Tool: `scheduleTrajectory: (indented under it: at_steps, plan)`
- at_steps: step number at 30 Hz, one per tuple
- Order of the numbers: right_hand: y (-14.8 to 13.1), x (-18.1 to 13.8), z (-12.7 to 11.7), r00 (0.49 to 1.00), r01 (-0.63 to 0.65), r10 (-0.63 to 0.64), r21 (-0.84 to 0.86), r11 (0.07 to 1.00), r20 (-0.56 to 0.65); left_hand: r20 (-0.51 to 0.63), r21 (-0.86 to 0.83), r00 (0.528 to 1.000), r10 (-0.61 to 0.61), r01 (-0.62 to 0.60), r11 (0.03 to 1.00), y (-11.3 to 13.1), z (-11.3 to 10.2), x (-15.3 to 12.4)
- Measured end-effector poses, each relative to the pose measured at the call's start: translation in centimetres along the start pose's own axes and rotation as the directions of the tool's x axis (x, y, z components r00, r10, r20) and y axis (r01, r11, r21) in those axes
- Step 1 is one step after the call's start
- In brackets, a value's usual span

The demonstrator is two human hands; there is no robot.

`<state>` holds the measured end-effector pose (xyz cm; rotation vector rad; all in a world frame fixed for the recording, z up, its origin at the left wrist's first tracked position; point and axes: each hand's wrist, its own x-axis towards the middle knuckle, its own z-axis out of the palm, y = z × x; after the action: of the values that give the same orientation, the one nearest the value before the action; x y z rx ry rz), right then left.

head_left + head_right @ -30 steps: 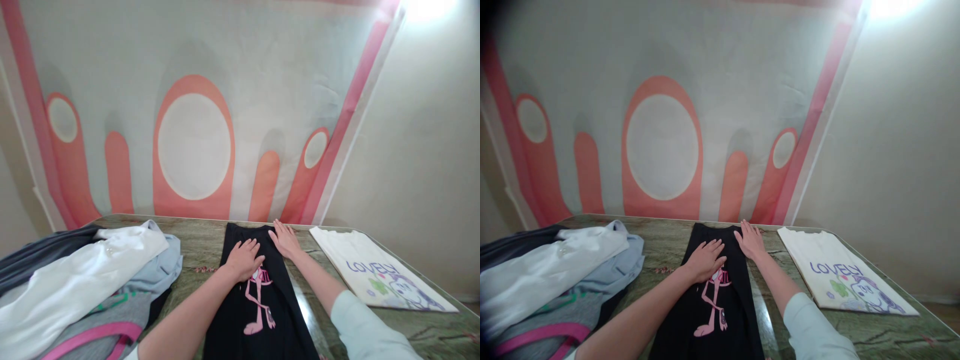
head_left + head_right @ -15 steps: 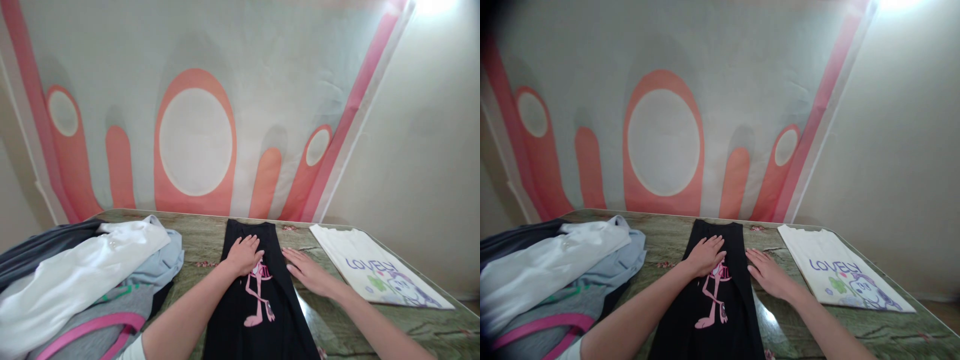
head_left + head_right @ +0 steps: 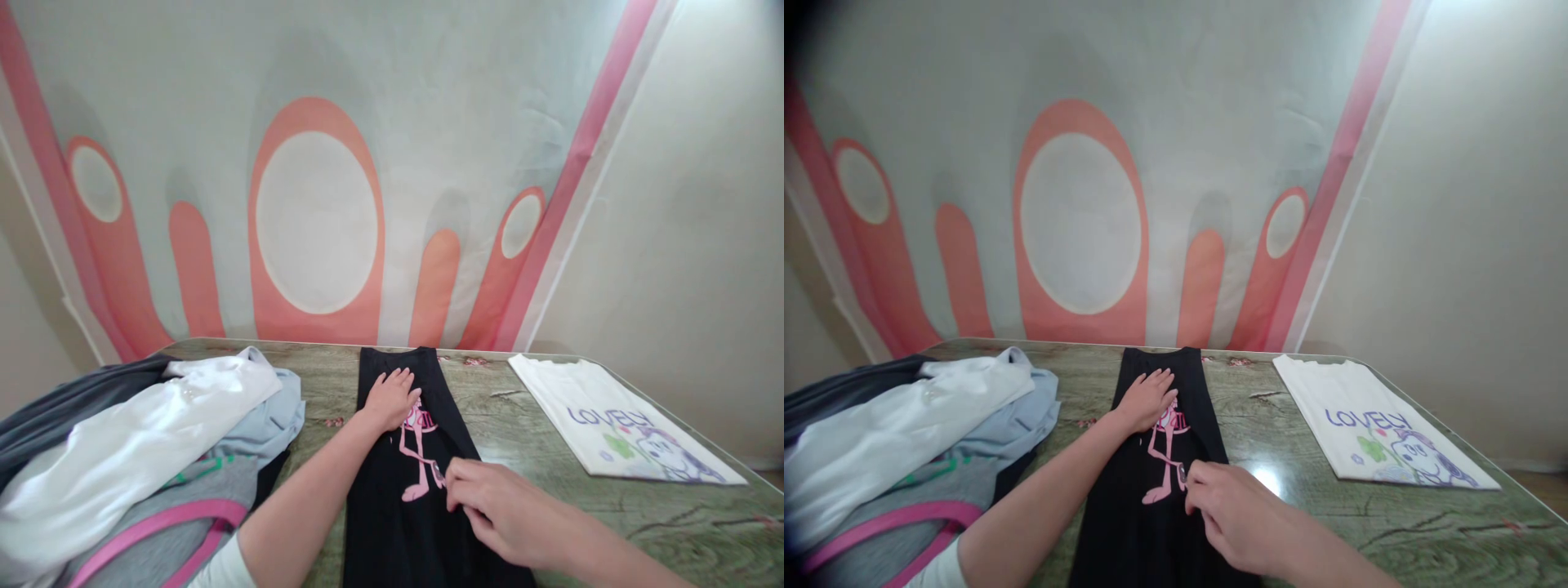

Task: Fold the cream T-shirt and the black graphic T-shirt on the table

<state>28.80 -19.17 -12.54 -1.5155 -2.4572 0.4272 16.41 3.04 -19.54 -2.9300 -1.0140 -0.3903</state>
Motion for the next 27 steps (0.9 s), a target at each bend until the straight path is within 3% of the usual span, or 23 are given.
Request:
scheduleTrajectory:
  at_steps: [7, 14, 20, 24, 27]
  plan:
    - [-0.1, -0.6, -0.6, 0.991, 0.050, -0.041, -0.073, 0.996, 0.125, -0.021, 0.009, 1.000, 0.020, -0.020, 1.000, -0.1, 0.2, 0.0]
    - [-0.5, -1.0, -2.5, 0.977, 0.150, -0.169, 0.142, 0.978, 0.132, -0.014, -0.020, 1.000, 0.018, -0.019, 1.000, 0.1, 0.0, 0.0]
    - [0.3, -0.6, -1.0, 0.961, 0.185, -0.226, 0.235, 0.954, 0.158, -0.033, -0.054, 0.999, 0.002, -0.004, 0.999, 0.4, -0.6, -0.2]
    - [-0.1, -0.5, -0.6, 0.953, 0.171, -0.243, 0.339, 0.925, 0.183, -0.081, -0.075, 0.990, 0.118, -0.125, 0.989, 1.0, -2.0, -0.4]
    - [-0.1, -0.1, -1.4, 0.978, 0.111, -0.168, 0.377, 0.920, 0.123, -0.097, -0.104, 0.975, 0.197, -0.207, 0.973, 1.4, -2.7, -0.6]
